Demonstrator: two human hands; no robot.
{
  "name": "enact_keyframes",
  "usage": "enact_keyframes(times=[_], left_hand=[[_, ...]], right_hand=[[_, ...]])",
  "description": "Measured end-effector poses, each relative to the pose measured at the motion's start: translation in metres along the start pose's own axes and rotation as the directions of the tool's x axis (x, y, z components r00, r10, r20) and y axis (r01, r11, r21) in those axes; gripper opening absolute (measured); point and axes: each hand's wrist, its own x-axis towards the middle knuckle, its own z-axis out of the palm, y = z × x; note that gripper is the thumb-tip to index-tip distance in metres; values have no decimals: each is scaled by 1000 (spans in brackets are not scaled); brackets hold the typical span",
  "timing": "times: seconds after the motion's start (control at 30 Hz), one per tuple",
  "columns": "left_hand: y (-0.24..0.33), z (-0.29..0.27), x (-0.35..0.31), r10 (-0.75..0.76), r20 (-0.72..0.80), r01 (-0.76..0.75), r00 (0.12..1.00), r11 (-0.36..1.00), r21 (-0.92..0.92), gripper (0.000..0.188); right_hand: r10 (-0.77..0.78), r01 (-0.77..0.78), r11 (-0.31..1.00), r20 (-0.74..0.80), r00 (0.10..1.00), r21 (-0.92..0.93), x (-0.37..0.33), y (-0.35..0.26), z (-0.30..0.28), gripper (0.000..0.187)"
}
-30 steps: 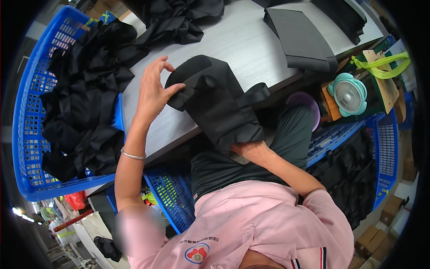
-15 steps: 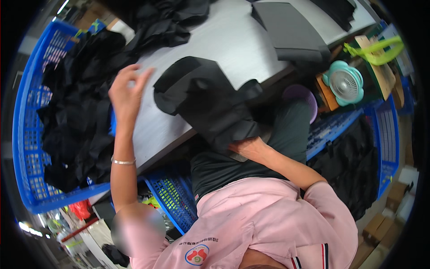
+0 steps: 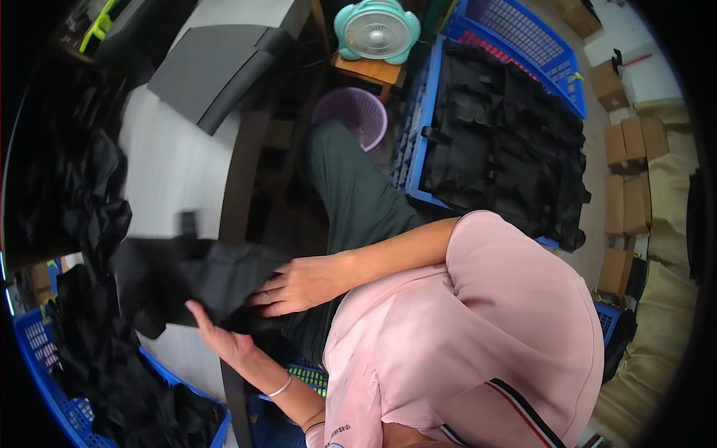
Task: Inspecting and folding black fabric components in a factory setting.
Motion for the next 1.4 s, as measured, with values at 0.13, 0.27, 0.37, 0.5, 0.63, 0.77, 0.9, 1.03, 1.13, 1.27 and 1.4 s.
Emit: enact_keyframes(times=[0.13,0.27,0.37,0.5,0.63,0.77,0.9,1.03,1.13,1.27,1.4], left_hand=[[22,15,0,23,-108,-44,994,980,-196,58],[0,58,-8,9,-9,-10,1000,989,-145,55],[-33,92,-23,-25,104,23,994,1000,19,57],[-42,114,-35,123,555,-209,823,973,95,81],[-22,100,-28,80,396,-146,915,979,140,62],[-3,66,-13,112,308,-192,945,951,244,45],[17,42,21,313,241,-388,919,827,407,37],[48,23,82,489,198,-483,849,567,667,33],[70,13,142,577,186,-480,796,412,775,39],[81,5,204,542,146,-365,828,321,874,50],[77,-3,215,520,115,-372,847,423,826,58]], right_hand=[[169,-277,940,-433,885,-199,-26,-9,-27,69],[776,-447,535,-208,595,717,-39,-16,-45,77],[857,-391,326,-94,507,860,-50,-6,-53,31],[994,-347,-105,102,-25,932,-120,27,-74,26],[986,261,168,-155,-67,951,-248,86,-120,25],[941,431,287,-168,-294,855,-400,155,-196,36],[844,400,297,-42,-535,867,-479,187,-215,40],[662,-7,148,-104,-742,989,-422,187,-165,43],[788,-303,147,-296,-539,942,-323,166,-120,49],[929,-460,239,-339,-149,855,-181,130,-89,42],[893,-598,450,-350,283,664,-77,83,-70,30]])
